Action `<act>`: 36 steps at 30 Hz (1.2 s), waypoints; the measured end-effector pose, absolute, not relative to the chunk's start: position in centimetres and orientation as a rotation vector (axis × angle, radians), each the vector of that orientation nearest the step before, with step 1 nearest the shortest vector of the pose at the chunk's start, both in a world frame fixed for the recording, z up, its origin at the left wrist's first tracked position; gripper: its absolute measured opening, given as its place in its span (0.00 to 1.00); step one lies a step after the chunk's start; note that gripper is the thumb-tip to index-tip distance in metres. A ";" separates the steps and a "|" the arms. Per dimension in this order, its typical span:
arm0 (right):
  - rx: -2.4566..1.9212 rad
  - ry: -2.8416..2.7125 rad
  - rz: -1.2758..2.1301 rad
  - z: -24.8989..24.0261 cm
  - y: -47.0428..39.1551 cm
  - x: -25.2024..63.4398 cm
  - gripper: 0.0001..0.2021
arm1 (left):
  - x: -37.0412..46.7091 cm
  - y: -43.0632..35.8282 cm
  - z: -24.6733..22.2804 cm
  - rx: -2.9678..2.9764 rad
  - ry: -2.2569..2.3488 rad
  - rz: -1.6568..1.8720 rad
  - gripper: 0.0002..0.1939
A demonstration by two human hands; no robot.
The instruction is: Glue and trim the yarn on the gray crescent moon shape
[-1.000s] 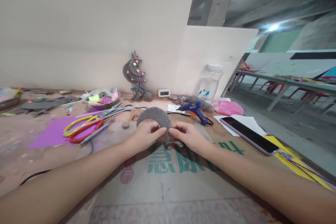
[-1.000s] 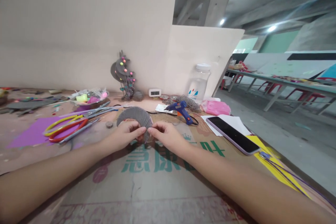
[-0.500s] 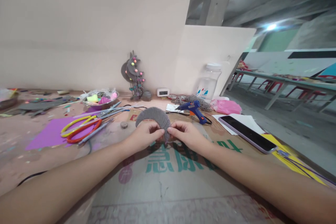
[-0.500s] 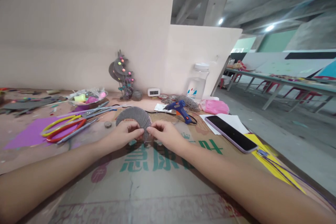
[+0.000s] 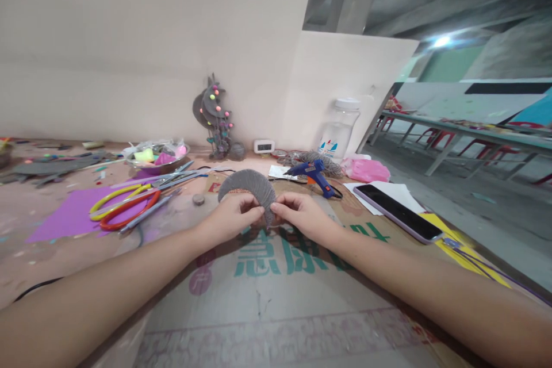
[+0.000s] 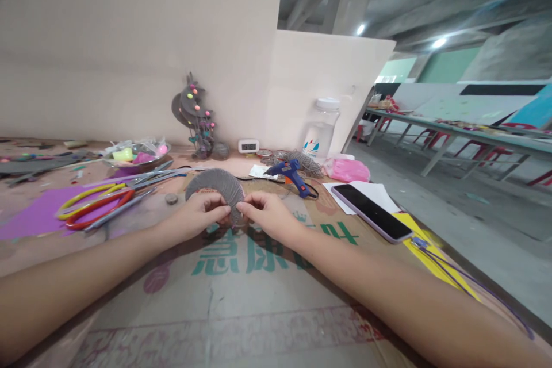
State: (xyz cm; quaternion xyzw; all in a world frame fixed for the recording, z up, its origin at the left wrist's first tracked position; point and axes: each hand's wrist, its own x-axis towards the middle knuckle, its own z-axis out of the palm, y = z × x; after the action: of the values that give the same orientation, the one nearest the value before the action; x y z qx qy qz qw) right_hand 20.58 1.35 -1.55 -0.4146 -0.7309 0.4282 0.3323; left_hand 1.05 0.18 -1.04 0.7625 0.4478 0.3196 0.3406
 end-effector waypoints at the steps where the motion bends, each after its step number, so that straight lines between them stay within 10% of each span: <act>1: -1.091 -1.930 1.108 -1.6 1.4 20.6 0.14 | 1.0 0.2 -1.1 1.988 1.175 0.831 0.10; 29: -1.113 -2.038 0.950 -0.5 0.7 20.6 0.17 | 1.0 0.2 -1.1 1.827 1.232 0.951 0.19; 36: -0.948 -2.324 0.572 -0.6 0.8 20.7 0.04 | 0.8 0.4 -1.2 1.765 1.279 1.015 0.21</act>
State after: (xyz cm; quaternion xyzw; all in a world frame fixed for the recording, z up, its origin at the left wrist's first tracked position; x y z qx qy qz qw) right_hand 20.74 0.75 -0.59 -0.3537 -0.8667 0.2134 0.2796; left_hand 0.84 0.44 -1.23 0.6848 0.4962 0.3939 0.3601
